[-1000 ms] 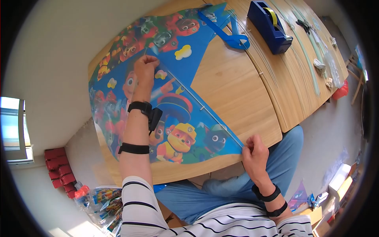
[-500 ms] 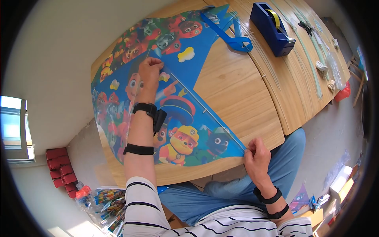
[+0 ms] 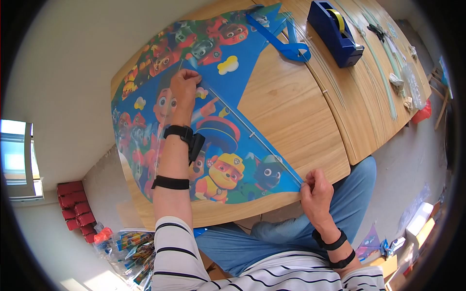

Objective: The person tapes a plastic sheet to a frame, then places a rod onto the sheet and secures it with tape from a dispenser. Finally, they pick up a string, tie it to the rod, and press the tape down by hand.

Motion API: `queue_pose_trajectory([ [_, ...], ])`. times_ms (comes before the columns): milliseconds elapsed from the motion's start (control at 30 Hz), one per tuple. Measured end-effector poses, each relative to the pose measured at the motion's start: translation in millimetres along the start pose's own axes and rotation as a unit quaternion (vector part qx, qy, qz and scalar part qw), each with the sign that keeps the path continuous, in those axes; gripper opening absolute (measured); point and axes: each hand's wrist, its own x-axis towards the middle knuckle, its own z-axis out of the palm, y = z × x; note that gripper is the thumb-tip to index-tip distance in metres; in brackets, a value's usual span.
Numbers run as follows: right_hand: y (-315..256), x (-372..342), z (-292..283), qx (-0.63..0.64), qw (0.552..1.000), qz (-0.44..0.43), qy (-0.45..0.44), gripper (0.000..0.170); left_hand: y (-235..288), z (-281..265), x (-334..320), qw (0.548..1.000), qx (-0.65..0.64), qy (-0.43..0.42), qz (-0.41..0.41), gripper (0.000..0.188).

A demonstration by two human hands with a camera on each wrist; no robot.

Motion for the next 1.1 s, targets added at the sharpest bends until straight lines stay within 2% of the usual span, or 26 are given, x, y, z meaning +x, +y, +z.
queue_pose_trajectory([
  [467,-1.3,0.5,-0.3,-0.007,1.0,-0.004,-0.005,0.018,4.8,2.8,-4.7,1.0,0.024,0.011,0.0,0.008],
  [867,-1.7,0.0,-0.4,-0.001,1.0,-0.004,-0.001,0.017,1.1,5.9,-5.7,0.994,0.095,0.036,0.04,0.015],
  [967,-1.3,-0.2,0.2,0.004,1.0,-0.004,0.002,0.017,-3.9,6.4,-3.8,0.99,0.108,0.07,0.06,0.017],
  [1100,-1.5,-0.2,0.5,0.005,1.0,-0.008,0.004,0.017,0.0,2.9,-4.3,0.989,0.127,0.05,0.054,0.018],
])
